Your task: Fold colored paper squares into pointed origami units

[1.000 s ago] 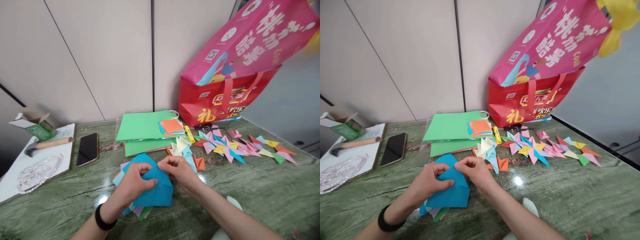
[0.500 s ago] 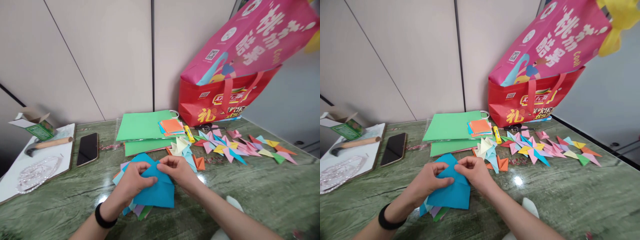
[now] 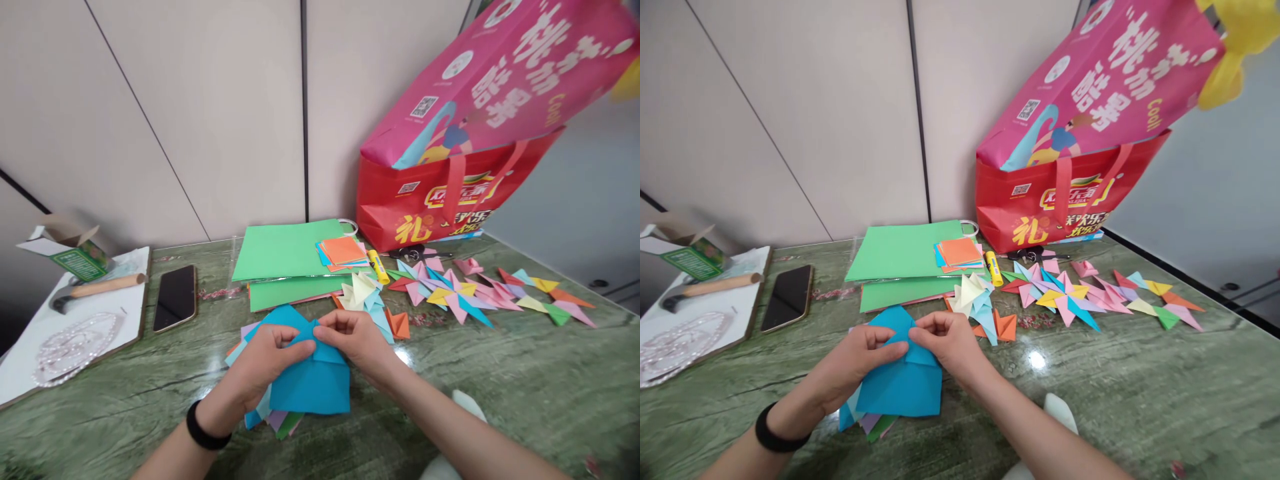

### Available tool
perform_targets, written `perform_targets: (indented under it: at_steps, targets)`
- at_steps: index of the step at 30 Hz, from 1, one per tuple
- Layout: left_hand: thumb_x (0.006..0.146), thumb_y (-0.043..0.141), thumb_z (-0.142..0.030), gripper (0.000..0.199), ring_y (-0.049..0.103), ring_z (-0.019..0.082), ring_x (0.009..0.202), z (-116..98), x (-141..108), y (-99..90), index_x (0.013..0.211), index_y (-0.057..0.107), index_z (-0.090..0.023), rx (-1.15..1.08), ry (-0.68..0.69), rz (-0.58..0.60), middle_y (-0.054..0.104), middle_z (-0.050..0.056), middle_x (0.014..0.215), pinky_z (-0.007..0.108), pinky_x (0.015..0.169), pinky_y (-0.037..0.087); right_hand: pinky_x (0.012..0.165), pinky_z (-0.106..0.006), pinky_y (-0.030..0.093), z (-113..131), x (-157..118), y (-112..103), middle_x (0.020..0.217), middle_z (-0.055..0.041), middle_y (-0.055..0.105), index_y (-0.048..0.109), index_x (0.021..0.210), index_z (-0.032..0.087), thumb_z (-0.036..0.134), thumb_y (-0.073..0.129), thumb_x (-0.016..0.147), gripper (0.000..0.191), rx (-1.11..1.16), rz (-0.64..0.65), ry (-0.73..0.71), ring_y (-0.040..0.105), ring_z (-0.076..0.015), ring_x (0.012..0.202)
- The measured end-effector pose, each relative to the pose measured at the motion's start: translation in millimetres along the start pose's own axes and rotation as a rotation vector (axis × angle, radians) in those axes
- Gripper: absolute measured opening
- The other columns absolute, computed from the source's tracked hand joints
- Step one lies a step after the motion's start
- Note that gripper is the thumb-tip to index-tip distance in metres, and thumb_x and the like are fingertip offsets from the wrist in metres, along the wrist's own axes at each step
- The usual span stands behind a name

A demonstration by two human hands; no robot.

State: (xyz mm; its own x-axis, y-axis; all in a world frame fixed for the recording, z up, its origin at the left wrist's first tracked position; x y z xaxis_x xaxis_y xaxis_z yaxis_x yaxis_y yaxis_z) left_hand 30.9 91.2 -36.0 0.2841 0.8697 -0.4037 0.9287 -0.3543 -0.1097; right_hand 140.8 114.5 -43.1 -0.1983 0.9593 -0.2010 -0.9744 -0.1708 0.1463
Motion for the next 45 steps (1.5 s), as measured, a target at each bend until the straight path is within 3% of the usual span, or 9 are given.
perform_targets:
  at_steps: [18, 28, 45]
  targets:
    - [0.061, 0.066, -0.034, 0.041, 0.018, 0.007, 0.047, -2.2, 1.8, -6.1, 0.050, 0.028, -0.021, 0.135, 0.057, -0.068, 0.022, -0.009, 0.050, 0.023, 0.044, 0.012, 0.051, -0.023, 0.042, 2.4, 0.9, 0.9, 0.060, 0.0002, 0.064, 0.066, 0.071, 0.016, 0.030, 0.078, 0.051, 0.028, -0.014, 0.019, -0.059, 0.056, -0.0118, 0.055]
    - [0.060, 0.067, -0.042, 0.046, 0.017, 0.007, 0.047, -1.3, 1.4, -3.5, 0.050, 0.026, -0.021, 0.119, 0.044, -0.055, 0.020, -0.010, 0.049, 0.023, 0.045, 0.011, 0.051, -0.024, 0.042, 5.0, -0.3, 0.6, 0.058, 0.0005, 0.063, 0.064, 0.068, 0.016, 0.033, 0.080, 0.048, 0.031, -0.014, 0.002, -0.063, 0.056, -0.0120, 0.054]
    - [0.062, 0.066, -0.038, 0.048, 0.012, 0.007, 0.048, -4.9, 0.8, -4.1, 0.049, 0.023, -0.021, 0.114, 0.072, -0.087, 0.015, -0.010, 0.051, 0.024, 0.044, 0.009, 0.052, -0.025, 0.045, 2.2, 1.1, 0.4, 0.059, 0.0004, 0.063, 0.063, 0.069, 0.017, 0.033, 0.082, 0.044, 0.035, 0.003, 0.003, -0.062, 0.058, -0.0129, 0.056]
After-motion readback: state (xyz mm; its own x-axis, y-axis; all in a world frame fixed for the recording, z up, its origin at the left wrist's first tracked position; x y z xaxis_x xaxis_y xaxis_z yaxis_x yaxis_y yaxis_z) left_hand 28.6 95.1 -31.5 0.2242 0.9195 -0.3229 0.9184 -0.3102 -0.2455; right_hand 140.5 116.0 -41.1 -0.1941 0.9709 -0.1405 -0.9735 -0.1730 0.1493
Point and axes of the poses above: each hand's wrist, its own x-axis towards the middle knuckle, its own y-axis out of the palm, z = x × y, the point moved 10 cm from there along x, towards the middle knuckle
